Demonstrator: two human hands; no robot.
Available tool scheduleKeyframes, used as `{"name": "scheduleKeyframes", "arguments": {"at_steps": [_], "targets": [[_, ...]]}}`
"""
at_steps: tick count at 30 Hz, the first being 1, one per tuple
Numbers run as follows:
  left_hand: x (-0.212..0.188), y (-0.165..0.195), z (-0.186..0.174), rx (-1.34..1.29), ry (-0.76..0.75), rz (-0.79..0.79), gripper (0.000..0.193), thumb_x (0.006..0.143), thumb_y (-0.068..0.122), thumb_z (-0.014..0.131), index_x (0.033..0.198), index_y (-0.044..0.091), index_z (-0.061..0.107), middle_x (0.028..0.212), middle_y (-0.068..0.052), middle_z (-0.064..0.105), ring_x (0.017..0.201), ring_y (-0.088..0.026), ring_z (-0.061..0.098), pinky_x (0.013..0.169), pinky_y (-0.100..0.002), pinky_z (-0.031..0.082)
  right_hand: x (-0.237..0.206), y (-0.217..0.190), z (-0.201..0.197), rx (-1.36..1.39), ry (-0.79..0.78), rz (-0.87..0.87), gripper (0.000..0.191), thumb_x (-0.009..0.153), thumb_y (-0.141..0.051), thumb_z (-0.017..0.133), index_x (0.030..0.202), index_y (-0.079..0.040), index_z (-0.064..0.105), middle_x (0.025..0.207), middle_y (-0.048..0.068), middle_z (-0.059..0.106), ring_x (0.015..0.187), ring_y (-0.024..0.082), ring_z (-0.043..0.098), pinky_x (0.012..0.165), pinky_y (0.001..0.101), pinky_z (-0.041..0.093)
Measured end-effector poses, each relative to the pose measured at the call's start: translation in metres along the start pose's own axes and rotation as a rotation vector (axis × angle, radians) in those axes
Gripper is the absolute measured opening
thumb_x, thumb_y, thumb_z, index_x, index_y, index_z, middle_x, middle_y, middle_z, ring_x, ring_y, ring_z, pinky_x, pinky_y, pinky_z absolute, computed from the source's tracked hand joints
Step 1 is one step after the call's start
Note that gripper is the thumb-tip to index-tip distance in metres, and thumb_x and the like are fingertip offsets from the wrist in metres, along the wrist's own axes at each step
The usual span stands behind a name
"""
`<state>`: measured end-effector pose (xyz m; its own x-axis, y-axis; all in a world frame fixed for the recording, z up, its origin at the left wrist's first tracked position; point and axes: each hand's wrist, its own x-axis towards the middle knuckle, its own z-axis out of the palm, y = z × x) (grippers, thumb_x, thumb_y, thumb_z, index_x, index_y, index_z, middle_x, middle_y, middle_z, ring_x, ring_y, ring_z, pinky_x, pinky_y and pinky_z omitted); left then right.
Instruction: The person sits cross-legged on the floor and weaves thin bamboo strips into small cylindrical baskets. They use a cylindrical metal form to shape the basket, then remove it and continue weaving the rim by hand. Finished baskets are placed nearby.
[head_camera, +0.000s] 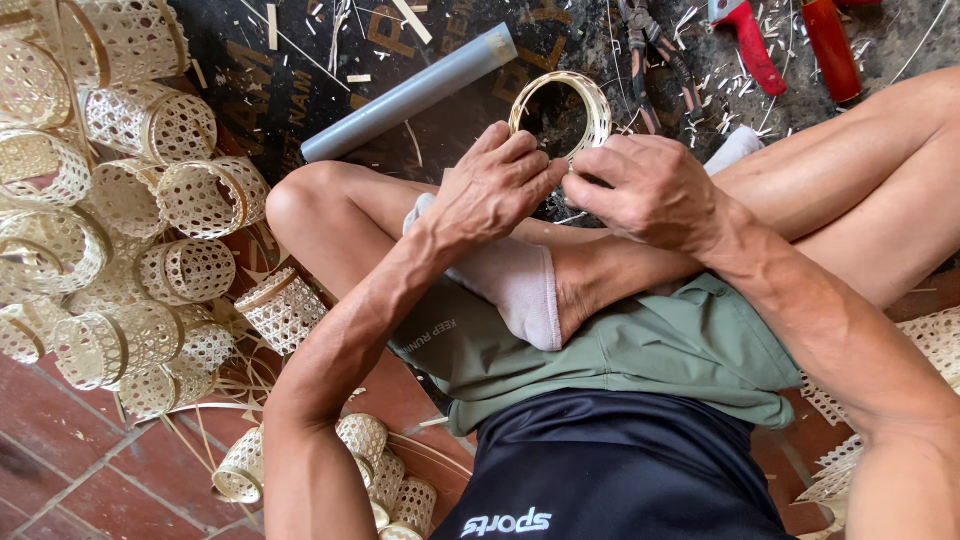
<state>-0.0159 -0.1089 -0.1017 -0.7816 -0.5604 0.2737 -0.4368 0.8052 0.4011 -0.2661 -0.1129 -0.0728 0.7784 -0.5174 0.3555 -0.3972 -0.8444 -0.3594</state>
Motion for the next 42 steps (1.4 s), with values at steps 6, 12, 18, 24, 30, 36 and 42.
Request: {"name": "scheduleKeyframes", "arguments": {"at_steps": [6,12,18,24,30,36,42], "targets": [[0.0,-0.002,0.0,-0.012,0.007,-0.006,0.031,0.091,0.02,0.063,0.114,-0.001,0.067,0.094,-0.004,0.062,0.097,-0.023,0.055,0.091,-0.038,0.044,0.003,0.0,0.011,-0.062,0.074,0.058,0.015,0.091,-0.009,0.068,0.104,-0.003,0.068,0.1,0.008,0.061,0.084,0.023,0.064,0.071,0.0349,0.054],[0.002,-0.001,0.001,-0.033,0.076,-0.029,0.019,0.095,0.018,0.069,0.105,0.003,0.065,0.093,-0.006,0.062,0.095,-0.023,0.057,0.089,-0.038,0.047,0.002,-0.009,0.022,-0.174,0.076,0.156,0.017,0.09,-0.007,0.068,0.106,-0.001,0.068,0.098,0.009,0.06,0.079,0.023,0.06,0.066,0.0343,0.052],[-0.002,-0.004,0.002,-0.029,0.135,0.006,0.015,0.09,0.013,0.069,0.099,0.005,0.06,0.102,-0.007,0.066,0.099,-0.023,0.061,0.091,-0.037,0.049,0.003,-0.016,0.029,-0.218,0.136,0.203,0.015,0.092,-0.004,0.067,0.107,-0.001,0.067,0.103,0.009,0.061,0.084,0.022,0.061,0.067,0.0332,0.053],[-0.002,-0.006,0.001,-0.059,0.082,-0.027,0.014,0.093,0.013,0.07,0.1,0.005,0.062,0.09,-0.005,0.062,0.092,-0.023,0.059,0.086,-0.037,0.047,0.008,-0.013,0.028,-0.174,0.091,0.231,0.011,0.092,-0.006,0.068,0.103,-0.002,0.069,0.098,0.008,0.062,0.083,0.022,0.061,0.066,0.0326,0.053],[-0.003,-0.006,0.0,-0.013,0.092,0.029,0.028,0.089,0.015,0.067,0.115,0.004,0.064,0.095,-0.002,0.063,0.095,-0.021,0.058,0.087,-0.036,0.046,0.006,0.0,0.016,-0.022,-0.153,0.291,0.01,0.098,-0.011,0.072,0.089,-0.007,0.07,0.093,0.006,0.065,0.083,0.024,0.065,0.065,0.0357,0.054],[-0.003,-0.008,0.001,0.019,0.071,0.033,0.03,0.091,0.018,0.068,0.117,0.005,0.064,0.092,-0.001,0.06,0.094,-0.021,0.058,0.086,-0.036,0.046,0.023,0.035,0.015,0.203,-0.413,0.35,0.015,0.088,-0.026,0.077,0.09,-0.011,0.078,0.088,0.009,0.067,0.082,0.03,0.069,0.066,0.0441,0.055],[-0.003,-0.008,0.002,0.002,0.09,0.03,0.032,0.091,0.017,0.067,0.12,0.005,0.065,0.09,0.0,0.059,0.093,-0.02,0.057,0.085,-0.037,0.046,0.019,0.047,0.018,0.263,-0.421,0.314,0.014,0.09,-0.024,0.076,0.09,-0.01,0.076,0.086,0.009,0.066,0.082,0.031,0.068,0.07,0.0439,0.054]]}}
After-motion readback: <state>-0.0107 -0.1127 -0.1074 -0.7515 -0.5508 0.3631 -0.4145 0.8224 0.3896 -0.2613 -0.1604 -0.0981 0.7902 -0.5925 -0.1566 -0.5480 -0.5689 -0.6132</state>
